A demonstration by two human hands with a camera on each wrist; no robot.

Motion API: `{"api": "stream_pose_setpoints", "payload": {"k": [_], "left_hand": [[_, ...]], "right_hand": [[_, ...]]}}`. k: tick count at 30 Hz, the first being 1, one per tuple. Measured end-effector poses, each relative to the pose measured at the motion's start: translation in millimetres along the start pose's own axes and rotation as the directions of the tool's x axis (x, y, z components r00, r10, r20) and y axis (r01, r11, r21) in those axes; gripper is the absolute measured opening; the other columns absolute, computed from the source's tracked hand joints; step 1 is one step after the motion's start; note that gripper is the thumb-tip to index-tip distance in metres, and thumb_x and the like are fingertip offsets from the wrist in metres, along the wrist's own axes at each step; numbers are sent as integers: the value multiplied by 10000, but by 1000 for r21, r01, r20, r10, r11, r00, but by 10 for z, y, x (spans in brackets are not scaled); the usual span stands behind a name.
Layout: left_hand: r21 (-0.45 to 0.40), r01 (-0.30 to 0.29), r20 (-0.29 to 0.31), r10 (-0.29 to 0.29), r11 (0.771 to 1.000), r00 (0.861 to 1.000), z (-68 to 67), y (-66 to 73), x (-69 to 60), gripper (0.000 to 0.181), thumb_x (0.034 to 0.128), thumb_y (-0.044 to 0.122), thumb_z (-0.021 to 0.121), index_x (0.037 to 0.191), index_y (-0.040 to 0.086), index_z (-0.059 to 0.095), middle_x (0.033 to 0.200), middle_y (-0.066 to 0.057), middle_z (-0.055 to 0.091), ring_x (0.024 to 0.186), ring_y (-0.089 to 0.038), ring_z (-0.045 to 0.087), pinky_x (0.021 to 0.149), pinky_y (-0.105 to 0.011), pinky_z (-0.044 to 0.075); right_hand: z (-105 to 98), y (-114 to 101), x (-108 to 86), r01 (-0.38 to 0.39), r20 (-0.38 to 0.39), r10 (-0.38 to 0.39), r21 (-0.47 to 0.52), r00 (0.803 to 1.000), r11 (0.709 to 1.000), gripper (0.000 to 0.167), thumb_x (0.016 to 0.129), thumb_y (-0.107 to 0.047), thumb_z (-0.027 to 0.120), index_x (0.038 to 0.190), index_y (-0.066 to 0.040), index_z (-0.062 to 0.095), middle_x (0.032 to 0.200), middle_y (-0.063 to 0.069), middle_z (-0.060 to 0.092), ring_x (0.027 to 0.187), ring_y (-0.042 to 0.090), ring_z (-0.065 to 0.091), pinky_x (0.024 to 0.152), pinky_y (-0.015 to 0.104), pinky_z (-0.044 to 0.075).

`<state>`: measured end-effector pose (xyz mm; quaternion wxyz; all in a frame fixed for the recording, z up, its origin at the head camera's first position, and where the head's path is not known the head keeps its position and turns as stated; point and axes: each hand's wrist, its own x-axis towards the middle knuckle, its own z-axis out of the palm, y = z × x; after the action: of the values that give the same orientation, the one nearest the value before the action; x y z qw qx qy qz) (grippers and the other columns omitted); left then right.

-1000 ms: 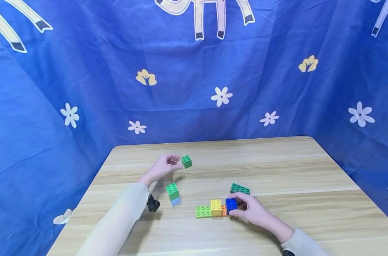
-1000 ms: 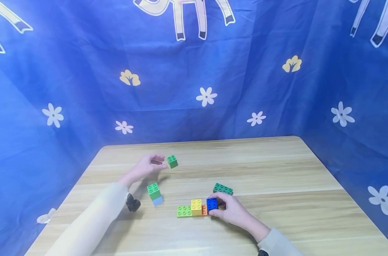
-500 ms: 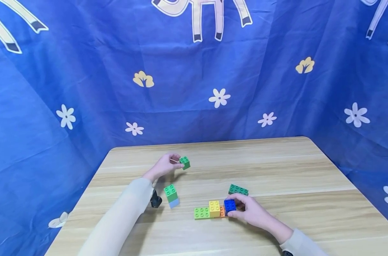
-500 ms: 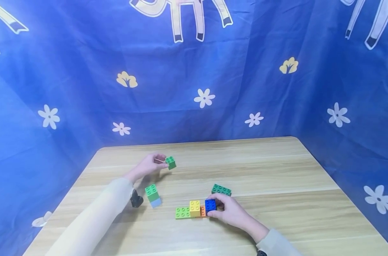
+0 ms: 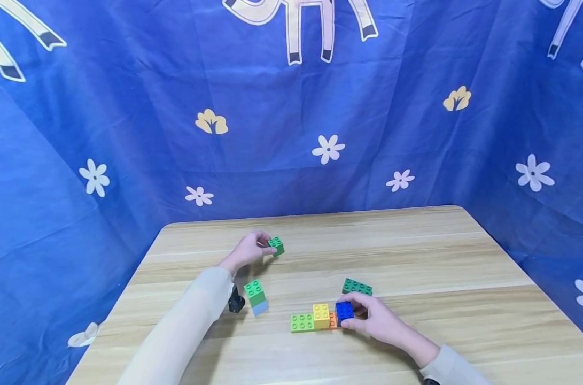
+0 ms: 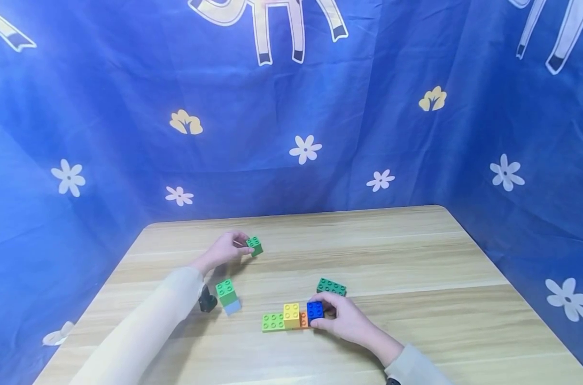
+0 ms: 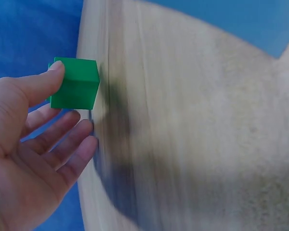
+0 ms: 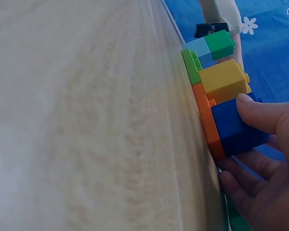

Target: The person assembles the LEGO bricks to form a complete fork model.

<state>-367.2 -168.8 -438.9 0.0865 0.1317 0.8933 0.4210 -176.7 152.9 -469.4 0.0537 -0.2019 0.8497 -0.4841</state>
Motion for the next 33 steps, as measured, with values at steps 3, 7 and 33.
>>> {"api": "stream_pose_setpoints", "payload": {"k": [3, 7, 33], "left_hand": [[-1, -3, -2, 3, 1000, 1000, 3, -6, 10, 395, 813, 144, 714, 1129, -23, 545, 989, -112, 600, 932, -250, 577, 806, -353, 506], [1, -25, -8, 25, 1000, 1000, 3, -23, -7, 377, 822, 146, 702, 1123, -24, 552, 988, -111, 602, 921, -243, 576, 811, -354, 502], [-132, -111, -111, 96, 985, 989, -206, 7, -319, 441, 819, 283, 715, 1150, 30, 569, 1073, -126, 624, 979, -259, 595, 852, -371, 497]], "right_hand": [[-1, 2, -3, -1, -2, 1, 1, 1000, 1000, 421, 791, -324, 725, 1162, -176, 593, 972, -31, 596, 866, 145, 567, 752, 276, 488], [13, 9, -9, 6, -7, -6, 2, 1000, 1000, 415, 789, -314, 729, 1157, -177, 595, 958, -34, 596, 860, 143, 566, 750, 276, 489], [37, 42, -26, 20, 0, -20, -7, 1000, 1000, 423, 792, -305, 728, 1165, -160, 593, 946, -12, 595, 856, 148, 563, 748, 281, 488]]}}
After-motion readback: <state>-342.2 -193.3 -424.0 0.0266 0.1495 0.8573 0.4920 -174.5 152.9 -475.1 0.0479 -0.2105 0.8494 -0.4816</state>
